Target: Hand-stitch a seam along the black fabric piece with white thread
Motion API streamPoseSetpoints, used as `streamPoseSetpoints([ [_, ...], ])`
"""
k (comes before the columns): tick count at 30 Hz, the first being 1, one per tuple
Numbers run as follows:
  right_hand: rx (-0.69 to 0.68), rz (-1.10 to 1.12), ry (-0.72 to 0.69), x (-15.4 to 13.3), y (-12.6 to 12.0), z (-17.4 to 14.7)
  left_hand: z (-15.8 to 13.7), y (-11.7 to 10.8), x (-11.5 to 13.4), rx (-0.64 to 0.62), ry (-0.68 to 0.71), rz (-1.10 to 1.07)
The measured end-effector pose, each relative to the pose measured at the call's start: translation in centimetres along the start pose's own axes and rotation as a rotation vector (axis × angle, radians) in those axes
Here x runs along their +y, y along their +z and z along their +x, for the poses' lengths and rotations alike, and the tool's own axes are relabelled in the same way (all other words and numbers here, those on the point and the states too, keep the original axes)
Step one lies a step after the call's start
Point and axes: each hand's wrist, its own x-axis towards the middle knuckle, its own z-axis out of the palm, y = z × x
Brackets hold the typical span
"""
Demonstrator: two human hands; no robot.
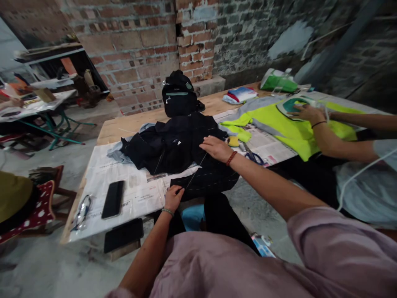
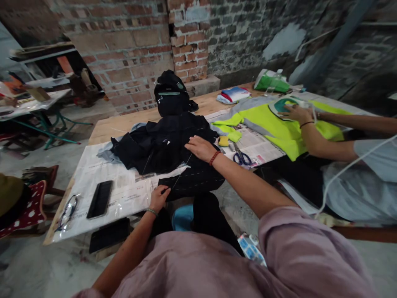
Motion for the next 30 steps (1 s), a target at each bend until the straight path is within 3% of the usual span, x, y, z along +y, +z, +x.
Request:
streamPoseSetpoints([
  [9,0.003,-0.225,0.061,6.3,-6.2,2.4,0.1,0.1,-0.3,0.001,0.024,0.002],
  [16,0.099,-0.036,0.24,6.7,-8.1,3.2,0.0,0.1,-0.4,-0.003,0.018,-0.018],
  [19,0.206,0.141,0.413,4.3,-7.2,2.9,0.0,0.0,-0.5,0.007,-0.011,-0.063],
  [22,0.219,0.368,0.619,0.0,-5.4,1.5,0.0,-0.3,-0.4,-0.003,-0.061,-0.104],
  [24,0.136,0.53,0.699,-3.8,-3.5,-0.2,0.0,-0.5,-0.4,-0.023,-0.102,-0.127],
  [27,-0.127,0.803,0.779,-9.8,0.1,-3.5,0.1,-0.9,-0.5,-0.07,-0.156,-0.17],
  [30,-0.269,0.938,0.759,-14.5,3.8,-6.4,0.3,-1.5,-0.6,-0.134,-0.169,-0.2],
])
